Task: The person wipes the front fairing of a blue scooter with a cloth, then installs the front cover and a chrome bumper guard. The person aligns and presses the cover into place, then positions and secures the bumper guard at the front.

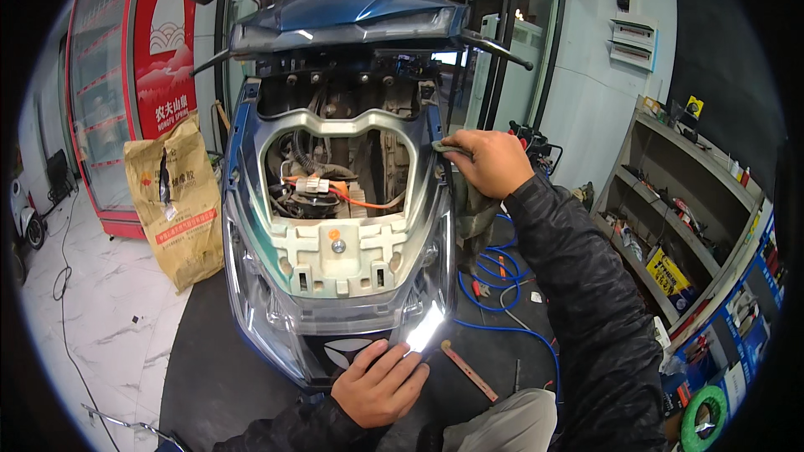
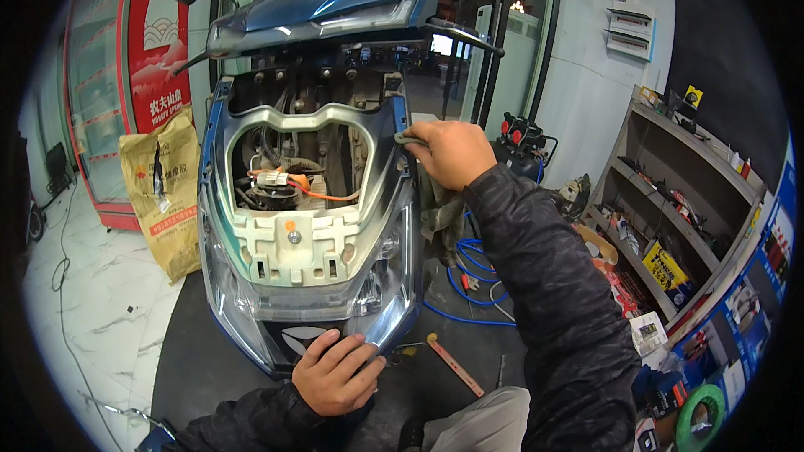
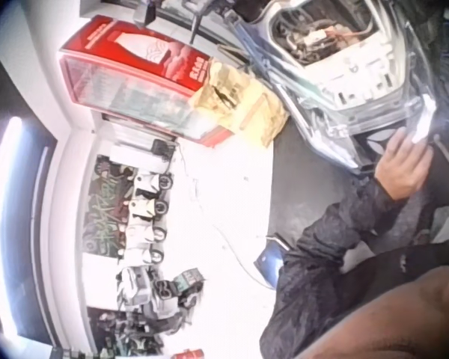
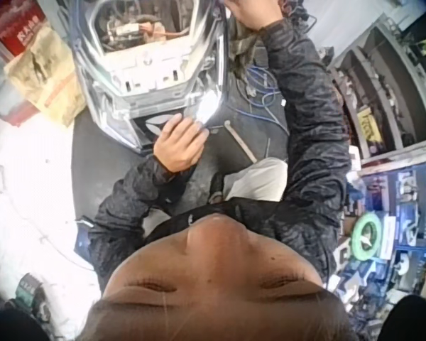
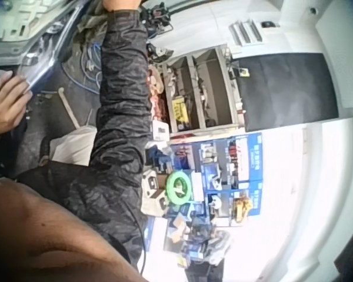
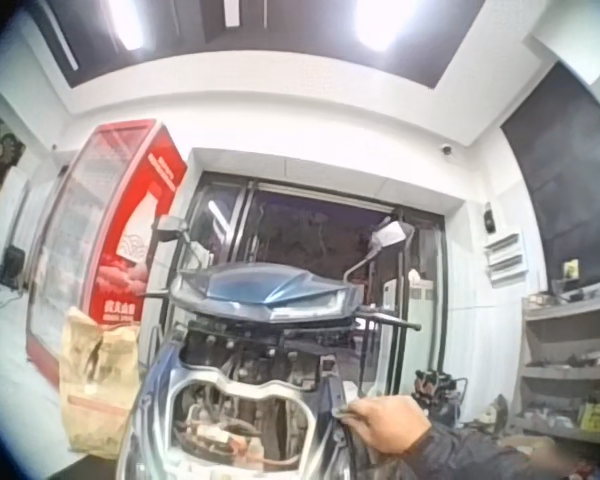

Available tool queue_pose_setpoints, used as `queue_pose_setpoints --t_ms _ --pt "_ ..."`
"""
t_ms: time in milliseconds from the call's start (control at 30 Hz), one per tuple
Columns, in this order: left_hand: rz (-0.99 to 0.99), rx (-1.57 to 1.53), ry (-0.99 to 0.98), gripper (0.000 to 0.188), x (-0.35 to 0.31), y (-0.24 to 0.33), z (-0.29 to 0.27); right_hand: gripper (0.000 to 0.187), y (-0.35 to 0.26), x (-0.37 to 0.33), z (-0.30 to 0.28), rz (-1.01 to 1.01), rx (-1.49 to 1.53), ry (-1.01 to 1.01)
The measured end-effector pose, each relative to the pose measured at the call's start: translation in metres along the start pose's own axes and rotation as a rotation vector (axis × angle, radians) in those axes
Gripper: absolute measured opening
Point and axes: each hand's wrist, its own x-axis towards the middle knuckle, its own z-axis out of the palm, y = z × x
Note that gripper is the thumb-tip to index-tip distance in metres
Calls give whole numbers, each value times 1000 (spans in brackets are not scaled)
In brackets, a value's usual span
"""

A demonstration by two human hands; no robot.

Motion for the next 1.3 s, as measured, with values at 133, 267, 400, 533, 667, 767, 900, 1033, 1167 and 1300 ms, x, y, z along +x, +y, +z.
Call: queue_pose_setpoints --t_ms 133,267,400,533,667,767,900,1033,1167,1300 --pt "-4 -10 22 23 -2 -1 2 20 -5 6 -6 36 9 -59" --pt "-20 2 26 21 -3 0 5 21 -10 19 -17 -30 -154 -170" --pt "-12 3 36 22 -3 -1 6 20 -20 28 -30 -59 -149 -276" --pt "12 4 48 23 -3 -4 6 19 -33 23 -45 -158 -161 -354" --pt "32 26 56 23 -2 -6 5 19 -37 23 -49 -178 -168 -356" --pt "8 3 51 24 -2 -4 6 21 -29 34 -40 -100 -226 -324" --pt "2 -15 37 26 -4 -3 6 22 -23 42 -33 -62 -263 -292" --pt "14 -13 38 27 -4 -3 5 20 -50 20 -45 -102 -211 -335" --pt "19 -11 36 28 -4 -3 6 16 -86 -18 -65 -278 32 -340" --pt "18 -11 31 28 -5 -4 7 19 -73 -25 -72 -194 31 -280"
